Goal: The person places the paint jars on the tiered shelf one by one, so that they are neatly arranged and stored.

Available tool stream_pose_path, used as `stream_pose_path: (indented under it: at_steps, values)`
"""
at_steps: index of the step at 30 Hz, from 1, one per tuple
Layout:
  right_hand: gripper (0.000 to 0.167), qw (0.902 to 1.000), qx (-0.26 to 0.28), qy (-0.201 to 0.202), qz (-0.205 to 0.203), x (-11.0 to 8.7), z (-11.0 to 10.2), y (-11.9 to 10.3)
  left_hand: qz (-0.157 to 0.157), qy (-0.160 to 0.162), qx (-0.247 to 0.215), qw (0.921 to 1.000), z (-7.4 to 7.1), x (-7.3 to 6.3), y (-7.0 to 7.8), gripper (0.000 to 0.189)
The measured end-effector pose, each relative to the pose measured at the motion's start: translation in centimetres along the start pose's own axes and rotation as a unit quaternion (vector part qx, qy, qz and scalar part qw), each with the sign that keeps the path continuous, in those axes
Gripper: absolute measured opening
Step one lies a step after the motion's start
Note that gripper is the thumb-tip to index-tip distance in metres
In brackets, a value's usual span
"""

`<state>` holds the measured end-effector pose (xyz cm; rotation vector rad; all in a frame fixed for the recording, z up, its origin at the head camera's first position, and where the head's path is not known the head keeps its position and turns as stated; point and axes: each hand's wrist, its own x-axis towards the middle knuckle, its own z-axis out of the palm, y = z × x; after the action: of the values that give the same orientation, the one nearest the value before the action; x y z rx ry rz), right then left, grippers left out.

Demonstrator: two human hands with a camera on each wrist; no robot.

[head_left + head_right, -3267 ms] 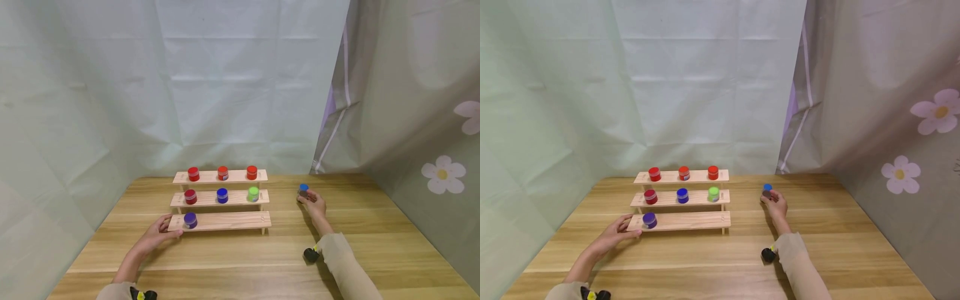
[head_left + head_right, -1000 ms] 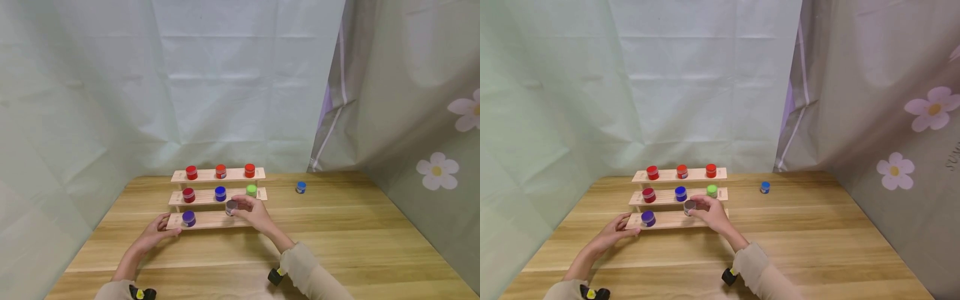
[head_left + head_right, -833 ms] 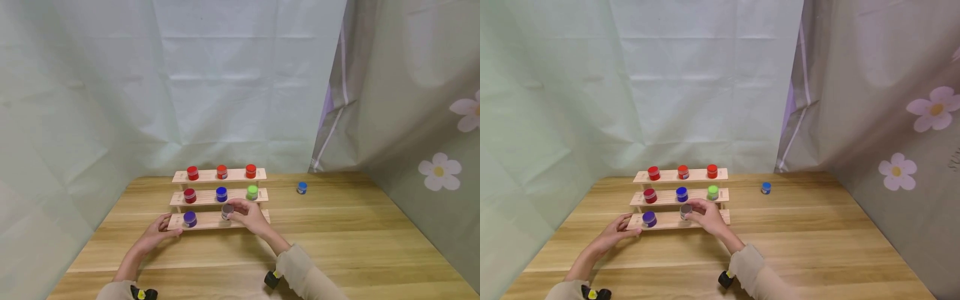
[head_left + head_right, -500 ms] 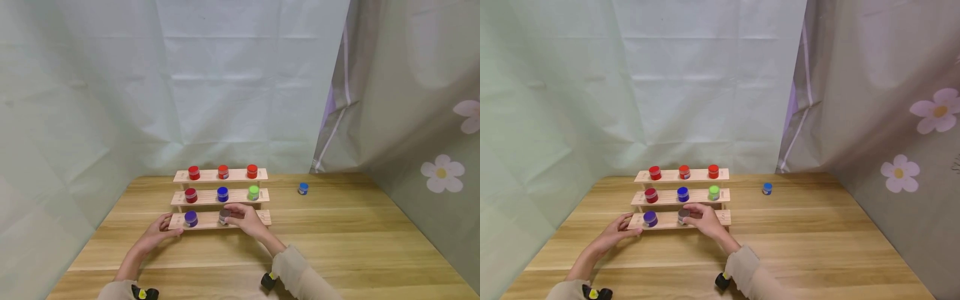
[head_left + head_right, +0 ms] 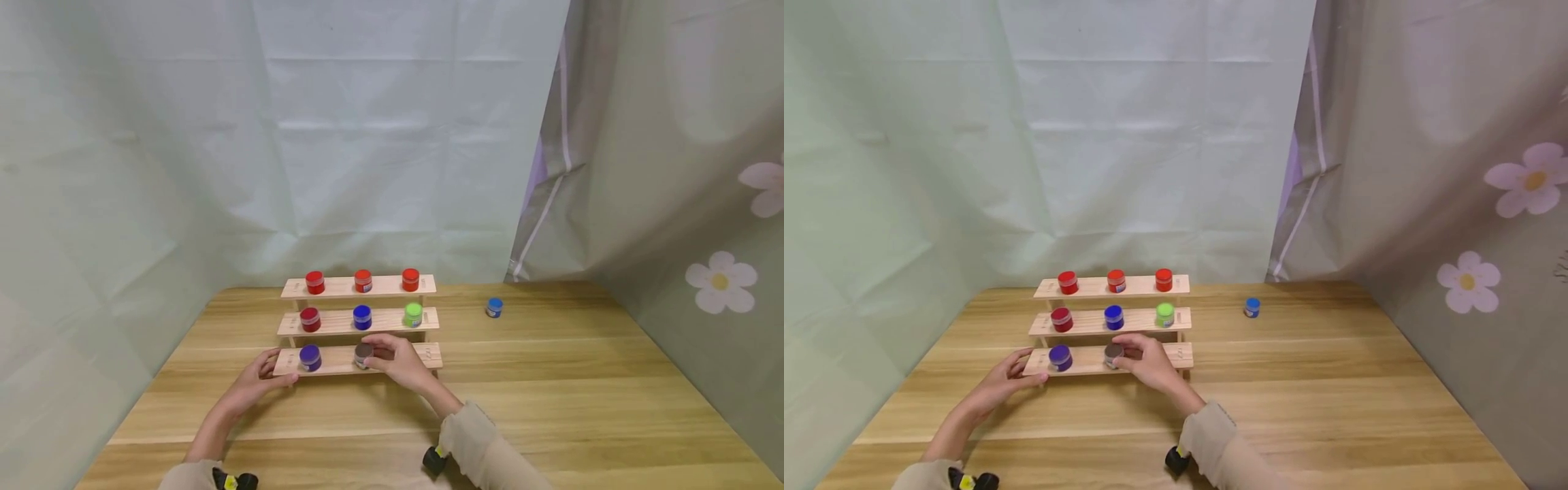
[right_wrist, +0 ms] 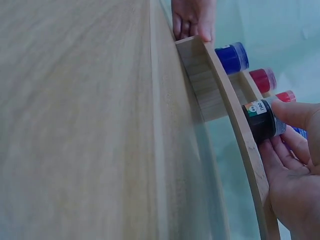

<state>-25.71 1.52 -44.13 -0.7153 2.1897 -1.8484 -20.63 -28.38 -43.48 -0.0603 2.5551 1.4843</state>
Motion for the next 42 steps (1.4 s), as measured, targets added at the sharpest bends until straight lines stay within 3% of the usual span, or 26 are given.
stream_pose_path:
  at_steps: [12,23,32,42]
  values:
    - [0.047,0.9999,-0.005,0.004,-0.009,0.0,0.0,0.5,-0.006,0.0,0.004,1.0,-0.1,-0.2,0.0,0.087]
    - [0.048,0.9957,0.08,0.046,0.005,-1.3,-1.7,-0.6,-0.005,-0.002,0.006,1.0,0.0,0.0,0.2,0.087]
    - [0.046,0.9925,0.069,0.1,-0.011,-2.6,-6.6,-3.3,-0.002,-0.003,0.002,1.0,-0.2,0.1,0.3,0.087]
    - [0.043,0.983,0.031,0.181,-0.003,-3.0,-12.0,-3.2,-0.005,0.003,-0.006,1.0,0.0,-0.2,0.2,0.086]
